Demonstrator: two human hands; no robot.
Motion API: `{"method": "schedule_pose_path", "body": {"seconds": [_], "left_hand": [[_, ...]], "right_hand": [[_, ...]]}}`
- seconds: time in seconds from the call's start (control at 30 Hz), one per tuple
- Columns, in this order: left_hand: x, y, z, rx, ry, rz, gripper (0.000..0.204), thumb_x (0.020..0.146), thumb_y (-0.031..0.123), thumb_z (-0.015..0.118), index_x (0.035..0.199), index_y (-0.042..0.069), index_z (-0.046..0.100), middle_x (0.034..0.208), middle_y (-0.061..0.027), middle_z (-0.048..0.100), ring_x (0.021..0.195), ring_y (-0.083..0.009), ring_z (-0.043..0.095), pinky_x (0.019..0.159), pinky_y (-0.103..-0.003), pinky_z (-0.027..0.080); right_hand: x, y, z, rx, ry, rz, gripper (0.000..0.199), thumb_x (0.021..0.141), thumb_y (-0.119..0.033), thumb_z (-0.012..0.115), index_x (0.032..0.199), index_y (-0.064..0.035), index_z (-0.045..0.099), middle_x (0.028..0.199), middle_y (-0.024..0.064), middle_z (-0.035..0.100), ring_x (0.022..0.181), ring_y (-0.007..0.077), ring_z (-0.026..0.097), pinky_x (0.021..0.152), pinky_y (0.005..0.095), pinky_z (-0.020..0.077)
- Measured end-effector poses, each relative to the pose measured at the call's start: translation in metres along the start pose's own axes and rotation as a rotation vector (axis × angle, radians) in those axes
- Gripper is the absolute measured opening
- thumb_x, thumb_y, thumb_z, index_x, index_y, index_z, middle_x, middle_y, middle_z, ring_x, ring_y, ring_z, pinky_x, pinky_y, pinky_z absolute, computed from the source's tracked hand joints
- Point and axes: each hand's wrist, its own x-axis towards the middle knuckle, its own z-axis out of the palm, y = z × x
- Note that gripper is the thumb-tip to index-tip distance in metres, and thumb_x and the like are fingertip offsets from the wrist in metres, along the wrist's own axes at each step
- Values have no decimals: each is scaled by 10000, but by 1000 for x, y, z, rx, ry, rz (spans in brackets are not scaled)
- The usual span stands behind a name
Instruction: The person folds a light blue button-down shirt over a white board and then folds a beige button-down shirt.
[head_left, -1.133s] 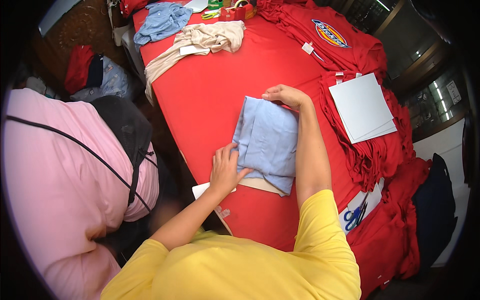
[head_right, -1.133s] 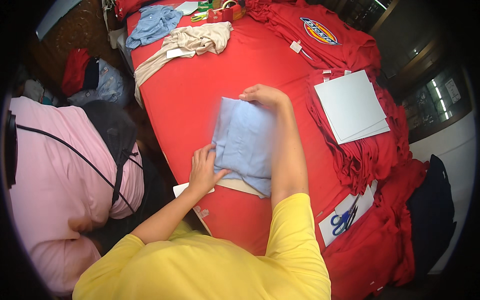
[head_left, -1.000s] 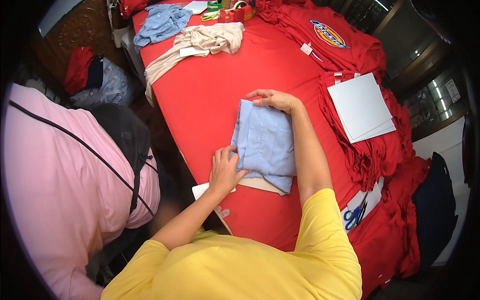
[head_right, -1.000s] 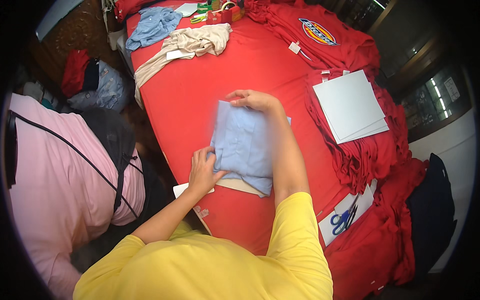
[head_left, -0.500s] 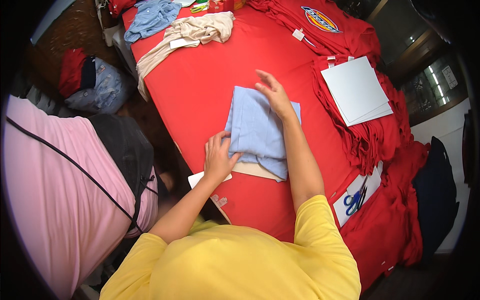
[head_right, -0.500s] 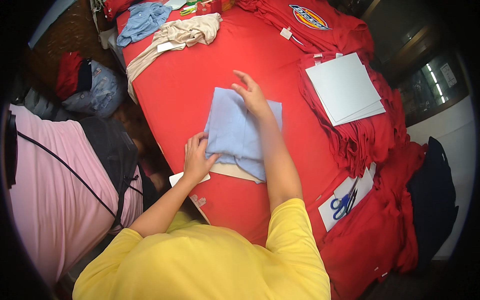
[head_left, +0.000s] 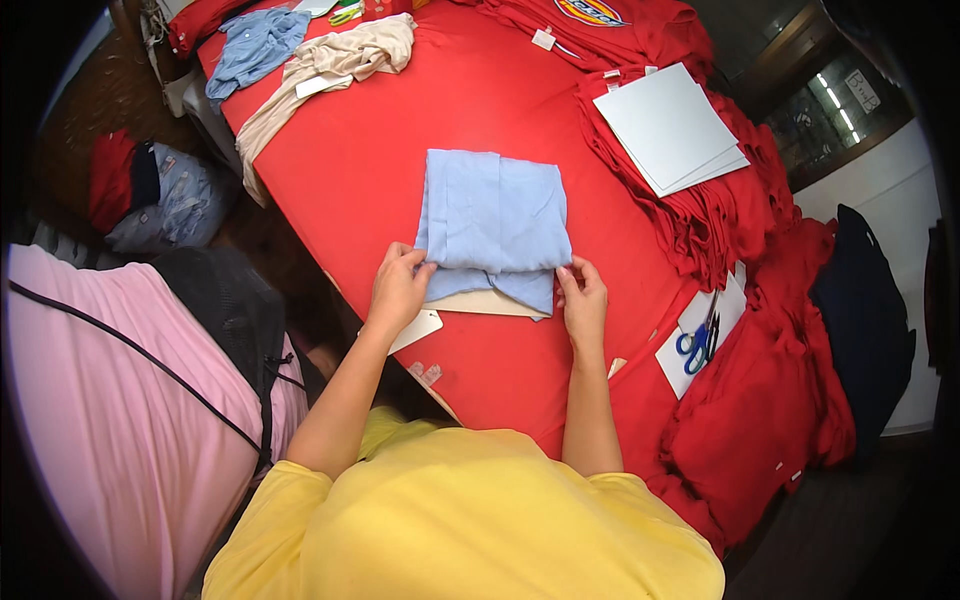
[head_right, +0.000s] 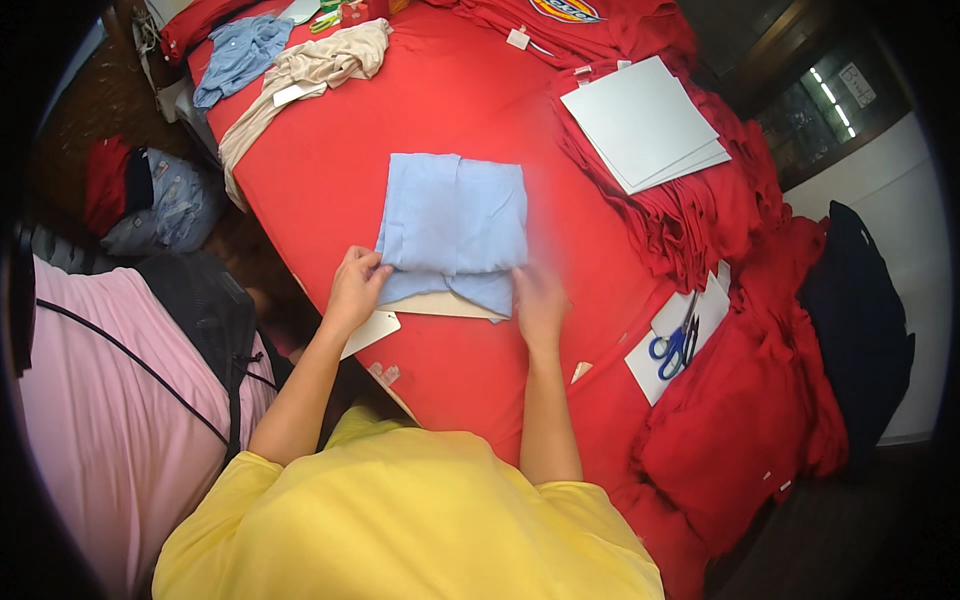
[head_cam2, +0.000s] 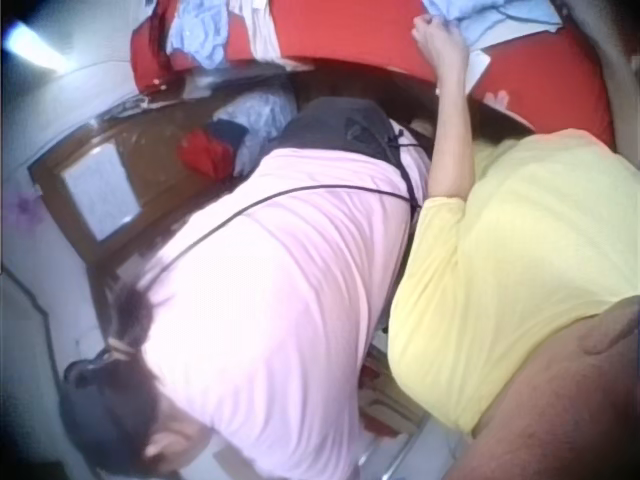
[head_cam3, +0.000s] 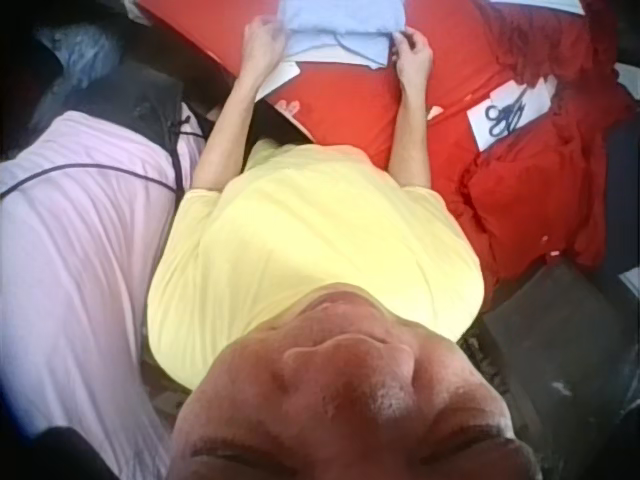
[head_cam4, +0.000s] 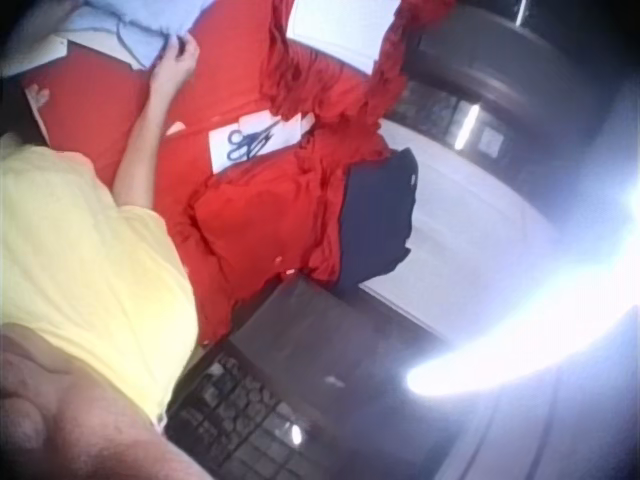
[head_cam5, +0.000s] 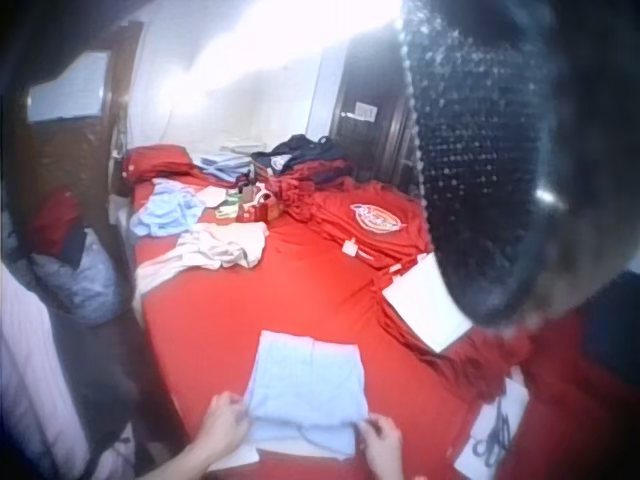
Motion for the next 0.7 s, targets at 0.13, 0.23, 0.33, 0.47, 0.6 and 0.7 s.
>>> {"method": "schedule_pose_path", "body": {"seconds": [0.13, 0.23, 0.33, 0.47, 0.6, 0.7], "left_hand": [[-8, 0, 4, -130, -40, -68, 269, 885, 187, 623, 1036, -34, 656, 991, -148, 573, 863, -292, 575, 794, -359, 459], [-10, -4, 8, -83, -59, -41, 291, 905, 213, 604, 1055, -35, 635, 986, -149, 566, 859, -281, 575, 786, -349, 454], [-10, -13, 11, -226, -58, -70, 307, 916, 222, 596, 1071, -43, 612, 1021, -140, 552, 891, -264, 564, 789, -336, 443], [-9, -25, 8, -614, -119, -263, 352, 911, 249, 609, 1070, -65, 584, 1119, -128, 520, 952, -241, 541, 798, -320, 431], [-14, -22, 9, -397, -121, -45, 378, 882, 283, 650, 1003, -75, 627, 1199, -140, 489, 990, -221, 528, 813, -325, 445], [-15, -16, 0, -375, -146, -66, 367, 861, 287, 677, 940, -71, 662, 1240, -149, 475, 969, -211, 542, 804, -325, 463]], "right_hand": [[-10, -7, 15, 66, -40, 44, 519, 924, -87, 562, 1399, 6, 375, 859, 72, 584, 578, 81, 547, 420, 201, 435], [-10, -3, 16, 112, -16, 9, 390, 949, -119, 531, 1306, 22, 462, 850, 80, 591, 550, 77, 538, 419, 205, 431], [-11, -10, 14, 21, -66, 142, 255, 954, -151, 537, 1121, 41, 544, 880, 77, 570, 537, 80, 530, 415, 212, 420], [-19, -11, 22, -22, 49, 52, 267, 940, -198, 579, 875, 61, 579, 930, 64, 524, 548, 87, 531, 417, 230, 420], [-19, -6, 21, -62, 8, -56, 327, 911, -239, 636, 812, 72, 609, 978, 59, 504, 566, 95, 532, 429, 242, 438], [-19, -5, 18, -100, -49, -58, 377, 892, -286, 659, 892, 87, 605, 1032, 105, 502, 605, 120, 544, 448, 248, 458]]}}
